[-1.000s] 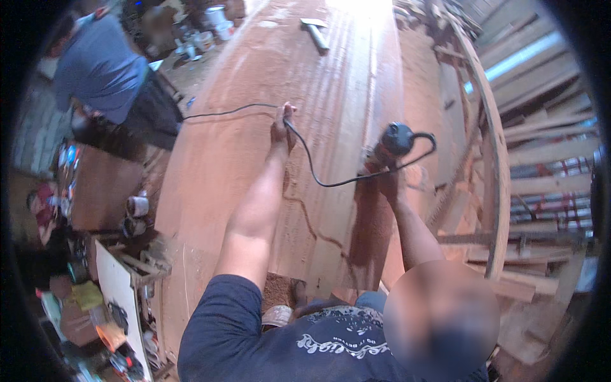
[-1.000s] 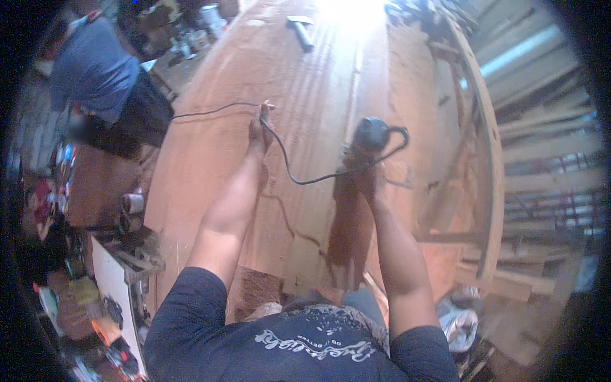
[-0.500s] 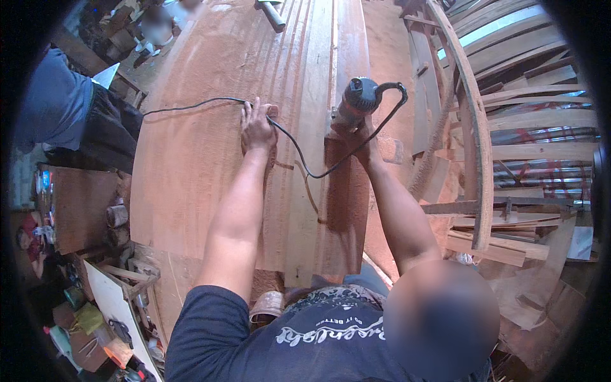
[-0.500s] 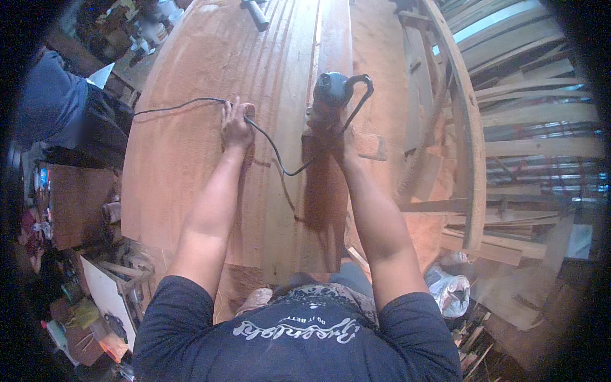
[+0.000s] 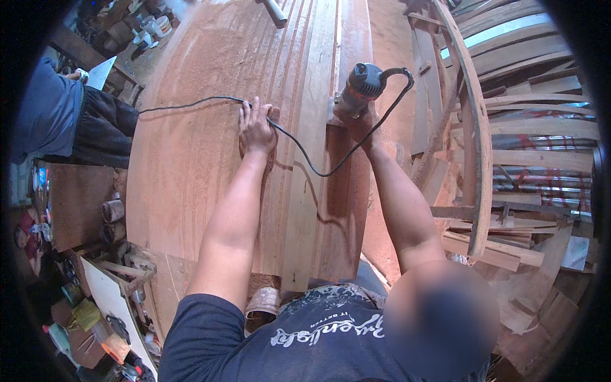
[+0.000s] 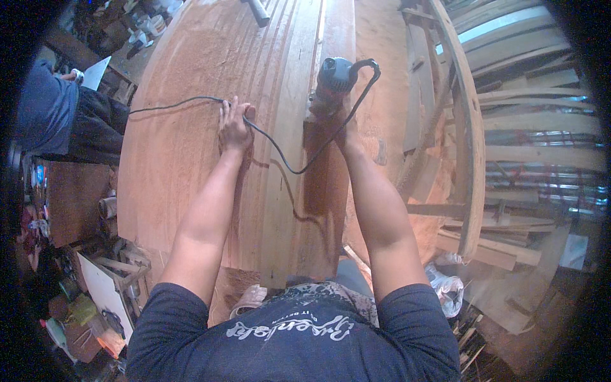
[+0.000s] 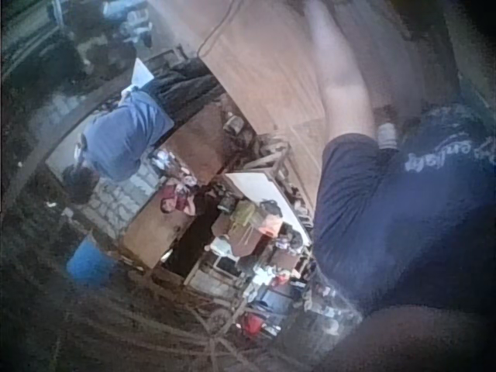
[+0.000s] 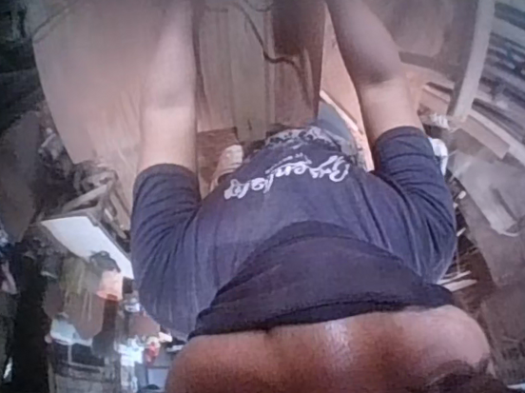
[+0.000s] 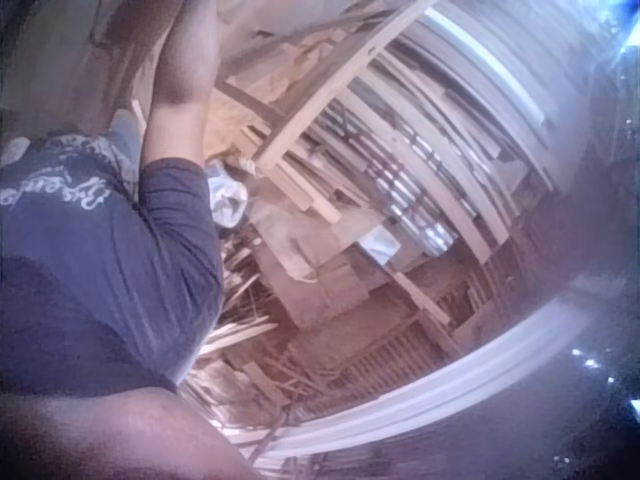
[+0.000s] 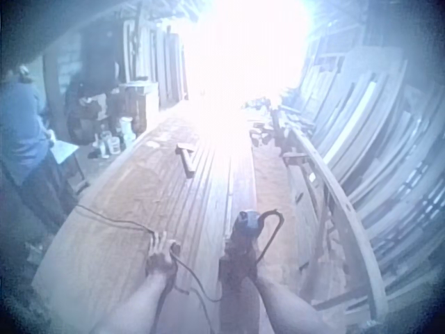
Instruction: The person uses a hand axe to chip and shape the edge of a large curved wooden panel, then uses a power sander to smooth the surface. The person repeatedly positions the wood and removes material along the edge.
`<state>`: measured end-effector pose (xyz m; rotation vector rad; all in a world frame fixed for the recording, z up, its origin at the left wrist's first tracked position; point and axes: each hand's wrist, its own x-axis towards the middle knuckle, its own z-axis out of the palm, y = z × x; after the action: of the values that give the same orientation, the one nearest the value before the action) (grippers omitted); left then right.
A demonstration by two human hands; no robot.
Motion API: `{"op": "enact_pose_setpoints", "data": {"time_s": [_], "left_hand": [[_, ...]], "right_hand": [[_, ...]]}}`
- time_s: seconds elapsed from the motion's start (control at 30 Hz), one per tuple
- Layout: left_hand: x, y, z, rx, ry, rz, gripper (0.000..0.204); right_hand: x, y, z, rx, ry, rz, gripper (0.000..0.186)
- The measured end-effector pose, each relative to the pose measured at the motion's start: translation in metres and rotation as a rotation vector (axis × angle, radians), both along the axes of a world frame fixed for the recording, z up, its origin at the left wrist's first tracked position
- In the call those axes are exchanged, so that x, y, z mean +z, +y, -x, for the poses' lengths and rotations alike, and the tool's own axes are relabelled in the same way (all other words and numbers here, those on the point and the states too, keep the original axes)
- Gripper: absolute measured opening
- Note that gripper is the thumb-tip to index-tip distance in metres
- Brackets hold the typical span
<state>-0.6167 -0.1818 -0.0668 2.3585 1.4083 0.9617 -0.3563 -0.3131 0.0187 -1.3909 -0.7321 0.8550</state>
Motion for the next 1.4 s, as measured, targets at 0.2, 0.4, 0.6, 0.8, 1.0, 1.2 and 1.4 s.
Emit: {"op": "enact_pose_setpoints", "data": {"time_s": [0.2, 0.4, 0.6, 0.8, 1.0, 1.2, 1.4], "left_hand": [[0.000, -0.001, -0.004, -0.010, 0.008, -0.004, 0.054], [0.008, 0.000, -0.002, -0.013, 0.046, 0.020, 0.052], [0.017, -0.005, -0.006, -0.004, 0.107, 0.051, 0.049], [0.013, -0.008, 0.003, 0.017, 0.108, 0.030, 0.046], [0.025, -0.008, -0.017, -0.026, 0.013, 0.020, 0.046], [0.020, -0.009, 0.003, 0.027, 0.066, 0.033, 0.046], [0.016, -0.007, -0.004, 0.018, 0.050, 0.029, 0.045]], "right_hand": [[-0.023, 0.016, -0.027, 0.122, 0.321, -0.217, 0.077], [-0.029, 0.037, -0.038, -0.047, -0.383, 0.021, 0.081], [-0.023, 0.048, -0.047, -0.055, -0.417, 0.052, 0.084], [-0.003, 0.065, -0.043, 0.021, -0.177, 0.023, 0.086], [-0.043, 0.089, -0.102, 0.057, -0.498, -0.136, 0.082], [-0.027, 0.111, -0.083, 0.050, -0.499, -0.059, 0.076], [-0.053, 0.124, -0.111, -0.034, -0.626, 0.045, 0.073]]}}
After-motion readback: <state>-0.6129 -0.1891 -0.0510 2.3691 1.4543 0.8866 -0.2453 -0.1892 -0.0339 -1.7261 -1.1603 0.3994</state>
